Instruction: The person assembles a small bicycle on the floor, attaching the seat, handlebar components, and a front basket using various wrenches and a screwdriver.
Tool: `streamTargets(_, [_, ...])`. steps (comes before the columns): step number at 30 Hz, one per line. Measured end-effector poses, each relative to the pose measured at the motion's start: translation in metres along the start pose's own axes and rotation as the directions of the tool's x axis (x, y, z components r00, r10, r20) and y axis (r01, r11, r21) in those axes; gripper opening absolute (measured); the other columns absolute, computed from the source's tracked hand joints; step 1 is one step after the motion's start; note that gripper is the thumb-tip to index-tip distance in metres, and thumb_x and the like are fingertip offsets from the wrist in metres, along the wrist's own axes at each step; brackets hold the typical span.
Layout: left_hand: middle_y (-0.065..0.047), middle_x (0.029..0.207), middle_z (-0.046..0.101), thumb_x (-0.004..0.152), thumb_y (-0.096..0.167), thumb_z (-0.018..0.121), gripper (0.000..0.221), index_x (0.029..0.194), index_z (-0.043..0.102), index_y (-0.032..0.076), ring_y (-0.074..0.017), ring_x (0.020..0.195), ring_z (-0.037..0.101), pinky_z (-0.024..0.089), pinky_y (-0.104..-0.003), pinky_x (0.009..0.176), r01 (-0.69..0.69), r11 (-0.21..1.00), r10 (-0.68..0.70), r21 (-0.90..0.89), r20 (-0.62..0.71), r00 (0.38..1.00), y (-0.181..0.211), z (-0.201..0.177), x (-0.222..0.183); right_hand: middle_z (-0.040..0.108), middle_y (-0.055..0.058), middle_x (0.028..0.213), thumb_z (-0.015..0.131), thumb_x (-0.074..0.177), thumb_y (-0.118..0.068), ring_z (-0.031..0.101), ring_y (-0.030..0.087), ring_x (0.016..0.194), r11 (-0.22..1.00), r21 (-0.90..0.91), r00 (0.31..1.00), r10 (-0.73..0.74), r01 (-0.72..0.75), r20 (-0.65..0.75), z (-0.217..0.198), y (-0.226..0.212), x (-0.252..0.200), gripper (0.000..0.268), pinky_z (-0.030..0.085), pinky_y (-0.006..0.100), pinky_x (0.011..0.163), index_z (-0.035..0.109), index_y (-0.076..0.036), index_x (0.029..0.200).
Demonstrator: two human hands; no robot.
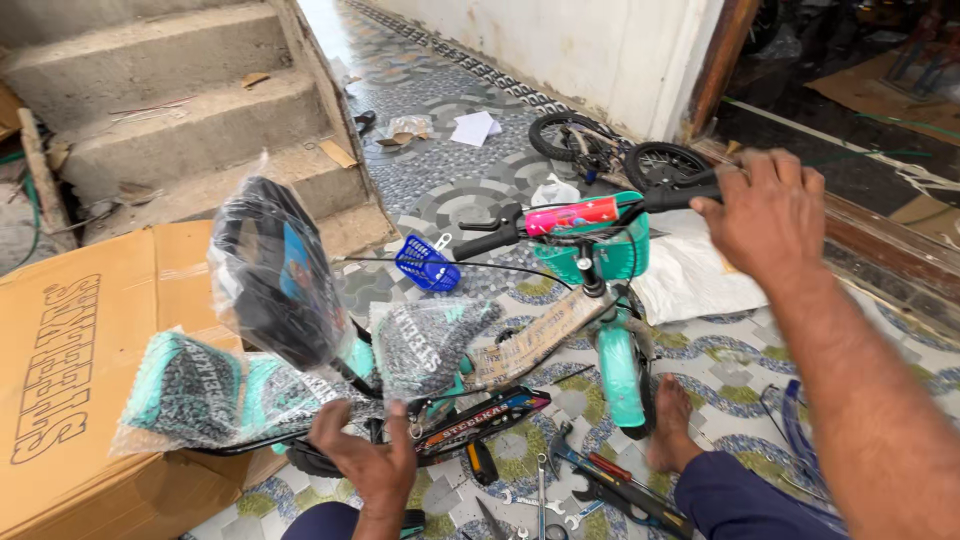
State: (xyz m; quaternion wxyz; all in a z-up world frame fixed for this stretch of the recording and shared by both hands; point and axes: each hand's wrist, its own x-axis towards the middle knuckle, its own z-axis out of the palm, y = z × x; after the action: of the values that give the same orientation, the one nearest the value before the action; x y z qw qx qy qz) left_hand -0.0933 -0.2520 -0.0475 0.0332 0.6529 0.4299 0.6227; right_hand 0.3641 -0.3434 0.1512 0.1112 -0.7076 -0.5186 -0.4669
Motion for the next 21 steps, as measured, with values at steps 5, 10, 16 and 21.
streamTargets(5, [-0.028, 0.098, 0.065, 0.103, 0.026, 0.060, 0.035, 0.112, 0.055, -0.007, -0.0435, 0.088, 0.061, 0.046, -0.057, 0.077, 0.272, 0.957, -0.286, 0.097, 0.176, 0.942, -0.054, 0.015, 0.008, 0.071, 0.013, 0.107, 0.068, 0.096, -0.057, 0.071, 0.037, 0.091, 0.974, 0.056, 0.908, 0.183, -0.220, 0.377, -0.001, 0.003, 0.006, 0.048, 0.054, 0.052, 0.072, 0.076, -0.011, 0.108])
streamTargets(10, [-0.028, 0.073, 0.063, 0.104, 0.031, 0.061, 0.041, 0.086, 0.053, -0.004, -0.0520, 0.068, 0.059, 0.042, -0.062, 0.067, 0.202, 0.926, -0.274, 0.318, 0.202, 0.940, -0.093, 0.046, 0.012, 0.069, 0.006, 0.089, 0.071, 0.107, -0.057, 0.068, 0.028, 0.071, 0.991, 0.070, 0.986, 0.106, -0.116, 0.128, -0.032, -0.002, -0.066, 0.045, 0.053, 0.039, 0.067, 0.075, -0.012, 0.104])
streamTargets(16, [-0.030, 0.071, 0.062, 0.103, 0.030, 0.064, 0.039, 0.085, 0.055, -0.004, -0.0524, 0.067, 0.059, 0.043, -0.063, 0.064, -0.013, 0.957, -0.061, 0.290, 0.245, 0.968, -0.128, 0.082, 0.051, 0.062, 0.013, 0.085, 0.074, 0.106, -0.041, 0.062, 0.028, 0.071, 0.987, 0.091, 0.990, 0.126, -0.132, 0.064, -0.043, -0.018, -0.141, 0.040, 0.049, 0.035, 0.067, 0.071, -0.002, 0.112])
streamTargets(21, [-0.027, 0.074, 0.066, 0.105, 0.031, 0.060, 0.038, 0.092, 0.058, -0.005, -0.0503, 0.068, 0.062, 0.045, -0.062, 0.065, 0.032, 0.975, -0.101, 0.222, 0.307, 0.946, -0.150, 0.116, 0.090, 0.055, 0.013, 0.080, 0.072, 0.101, -0.035, 0.054, 0.026, 0.066, 0.973, 0.168, 0.979, 0.136, -0.161, 0.149, -0.061, -0.040, -0.140, 0.037, 0.043, 0.036, 0.063, 0.068, 0.001, 0.109])
